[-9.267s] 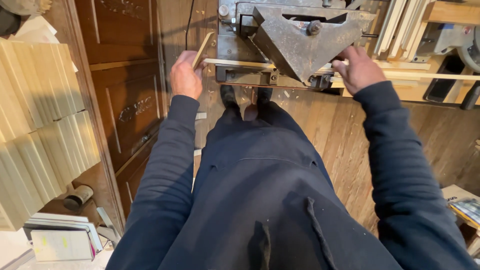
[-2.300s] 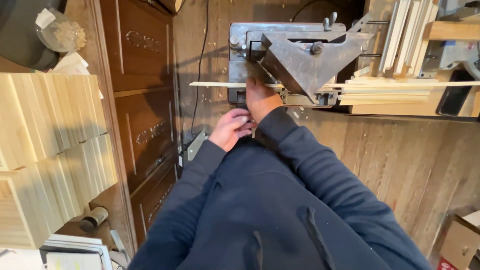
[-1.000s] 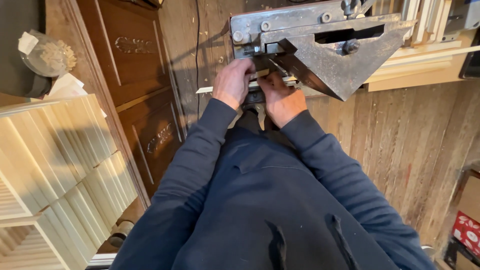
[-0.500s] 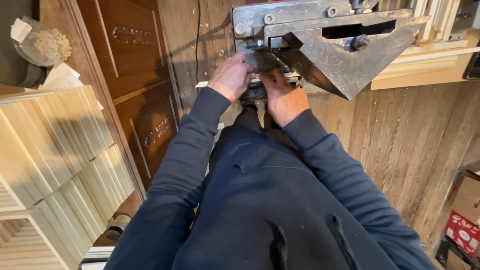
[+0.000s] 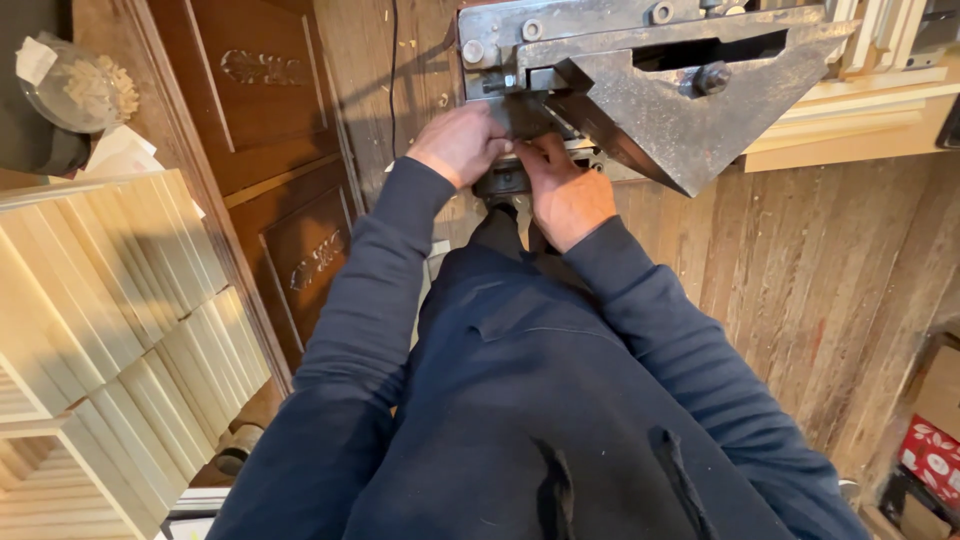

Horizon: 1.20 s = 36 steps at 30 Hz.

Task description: The recorder uses a mitre joiner machine to connect wooden frame pieces together using V-nails.

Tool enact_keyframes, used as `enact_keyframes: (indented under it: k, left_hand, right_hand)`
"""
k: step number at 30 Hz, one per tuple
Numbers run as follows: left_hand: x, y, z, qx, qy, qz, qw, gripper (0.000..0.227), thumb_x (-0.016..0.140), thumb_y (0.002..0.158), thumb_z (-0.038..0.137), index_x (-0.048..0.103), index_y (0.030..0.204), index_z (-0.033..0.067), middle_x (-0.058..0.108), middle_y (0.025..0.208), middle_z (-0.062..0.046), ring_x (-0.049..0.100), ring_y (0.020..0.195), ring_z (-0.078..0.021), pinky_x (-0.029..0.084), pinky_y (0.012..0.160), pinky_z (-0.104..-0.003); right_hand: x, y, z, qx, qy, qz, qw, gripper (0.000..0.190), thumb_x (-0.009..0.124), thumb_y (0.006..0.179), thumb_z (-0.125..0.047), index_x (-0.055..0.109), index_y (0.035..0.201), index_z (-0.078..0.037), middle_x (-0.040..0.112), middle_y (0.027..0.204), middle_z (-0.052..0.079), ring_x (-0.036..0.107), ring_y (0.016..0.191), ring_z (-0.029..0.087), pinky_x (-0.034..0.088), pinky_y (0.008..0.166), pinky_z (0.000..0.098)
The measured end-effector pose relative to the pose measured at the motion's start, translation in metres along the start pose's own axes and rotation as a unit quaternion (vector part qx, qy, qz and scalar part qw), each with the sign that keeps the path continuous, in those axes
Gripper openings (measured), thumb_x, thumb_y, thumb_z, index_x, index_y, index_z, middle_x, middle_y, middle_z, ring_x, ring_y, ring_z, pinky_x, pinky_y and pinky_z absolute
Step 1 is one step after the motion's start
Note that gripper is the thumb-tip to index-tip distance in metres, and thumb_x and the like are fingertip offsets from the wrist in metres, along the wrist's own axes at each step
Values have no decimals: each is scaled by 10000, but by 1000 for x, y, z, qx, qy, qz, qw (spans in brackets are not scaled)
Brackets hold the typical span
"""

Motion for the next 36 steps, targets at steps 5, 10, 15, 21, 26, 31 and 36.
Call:
enact_keyframes:
  k: [5,10,15,21,26,31,36]
  left_hand:
    - [-4,-3,-4,20,-44,-6,999,192,752,872,222,823,1033,143,676,955,-172,650,983,-367,501,874,-483]
    - [-10,-5,3,-22,-59,-12,998,197,781,855,243,826,1016,139,694,969,-164,662,978,-355,508,878,-464]
    - [-8,-6,1,-37,-75,-15,996,203,791,860,245,824,1027,136,724,977,-163,682,952,-349,517,874,-454]
    - [-5,-3,-1,-34,-84,-8,996,193,790,857,235,829,1025,148,738,972,-150,689,948,-341,519,876,-453]
    - [-4,-6,-1,-43,-85,4,995,191,804,850,240,831,1011,142,713,976,-156,674,963,-345,521,846,-450]
    - [8,-9,-11,-21,-98,17,995,188,803,868,214,824,1033,128,687,973,-133,659,989,-335,517,874,-430]
    - [3,-10,-5,-6,-106,30,994,184,782,869,163,818,1043,118,654,975,-115,644,988,-319,508,876,-424]
  right_hand:
    - [-7,-7,-2,-20,22,8,1000,503,596,887,-73,610,1388,-116,606,1287,142,685,727,382,554,620,481]
    - [-17,-64,27,6,83,57,995,166,648,1022,-158,627,1168,-82,649,1101,135,686,769,355,554,655,432]
    - [-1,-120,141,269,328,179,888,185,617,1071,-208,649,951,-71,645,796,47,588,637,131,470,575,336]
    - [4,-106,241,381,647,275,601,311,537,1127,-424,647,1080,-138,514,744,-32,385,528,78,366,504,269]
    - [8,-61,254,358,772,272,450,307,537,1075,-202,638,1276,7,739,1184,132,780,992,281,661,881,424]
    - [32,-71,285,342,713,287,541,335,543,1052,-197,633,1273,38,715,1204,151,737,1041,282,636,881,415]
    - [27,-71,276,349,700,300,547,326,535,1060,-200,637,1260,37,709,1186,142,733,1016,265,631,862,407]
Point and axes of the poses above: each hand's wrist, its own y-axis towards the middle knuckle, its own x-axis out of the palm, z = x × y, the point moved 3 cm from there along y, towards the middle knuckle
